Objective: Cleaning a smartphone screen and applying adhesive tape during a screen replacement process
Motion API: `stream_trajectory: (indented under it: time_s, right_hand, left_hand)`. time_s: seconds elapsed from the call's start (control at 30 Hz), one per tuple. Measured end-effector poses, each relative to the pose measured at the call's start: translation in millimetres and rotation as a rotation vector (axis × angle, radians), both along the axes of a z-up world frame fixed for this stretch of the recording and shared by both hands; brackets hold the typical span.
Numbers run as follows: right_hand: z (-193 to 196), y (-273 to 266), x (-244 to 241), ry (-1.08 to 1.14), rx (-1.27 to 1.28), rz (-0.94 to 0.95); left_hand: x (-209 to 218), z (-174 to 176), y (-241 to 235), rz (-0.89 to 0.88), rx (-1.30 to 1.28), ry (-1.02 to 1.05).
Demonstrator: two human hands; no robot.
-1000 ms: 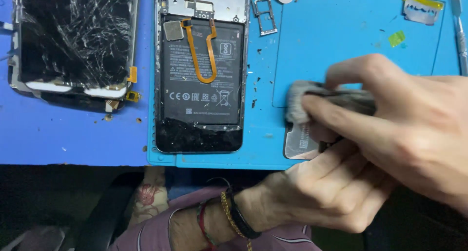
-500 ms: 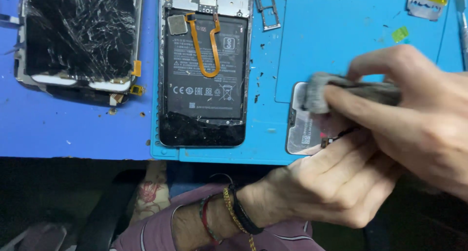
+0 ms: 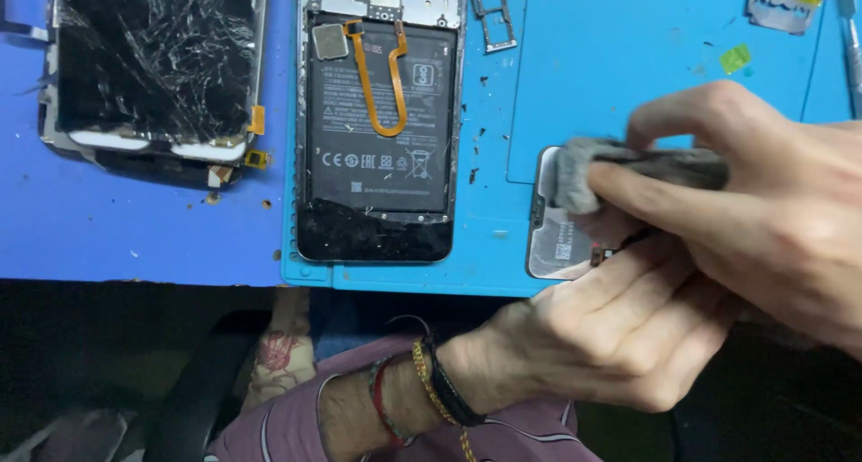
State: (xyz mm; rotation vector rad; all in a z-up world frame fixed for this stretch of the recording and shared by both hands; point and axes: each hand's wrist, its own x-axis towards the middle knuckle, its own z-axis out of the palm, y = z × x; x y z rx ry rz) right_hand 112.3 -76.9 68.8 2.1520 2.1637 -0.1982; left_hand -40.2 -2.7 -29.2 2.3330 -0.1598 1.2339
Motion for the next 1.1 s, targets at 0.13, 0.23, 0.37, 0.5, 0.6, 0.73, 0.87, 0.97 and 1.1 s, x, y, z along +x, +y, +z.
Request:
stream_trajectory:
  time_s: [0.13,0.23,0.37,0.5,0.6,0.73,0.87,0.97,1.1]
  right_hand:
    - [-1,-6,2,0.092,-0.053,0.100]
    - [-7,-2,1,0.090,0.120,-0.036]
    - [-2,-5,-3,0.070,-0.009,0.011]
    - [0,-1,-1,0.052,-0.027,0.044]
    - [-2,-6,-6,0.038,-0.043,0.033]
    - [6,-2,5,0.072,-0.031,0.018]
    - [5,-4,3,0.006,-0.095,0.078]
    - [6,-3,-3,-0.001,-0.037,0.110]
    - [12,0,-2,-0.049,0.014,0.077]
  left_hand:
    - [1,-10,-9,-0.011,0.006,-0.002]
    - [0,3,0,0.035,0.000,-0.012]
    - [-2,-8,-8,-0.026,0.006,0.020]
    - [-1,-2,-1,0.011,0.045,-0.011]
    - [-3,-9,-4,0.022,0.068,-0.006]
    - [-4,9,3,0.002,0.016,-0.008]
    - [-8,3,-7,0.011,0.011,0.016]
    - [-9,1,-11,-0.040,0.039,0.019]
    - [-8,7,-8,0.020,0.058,0.006]
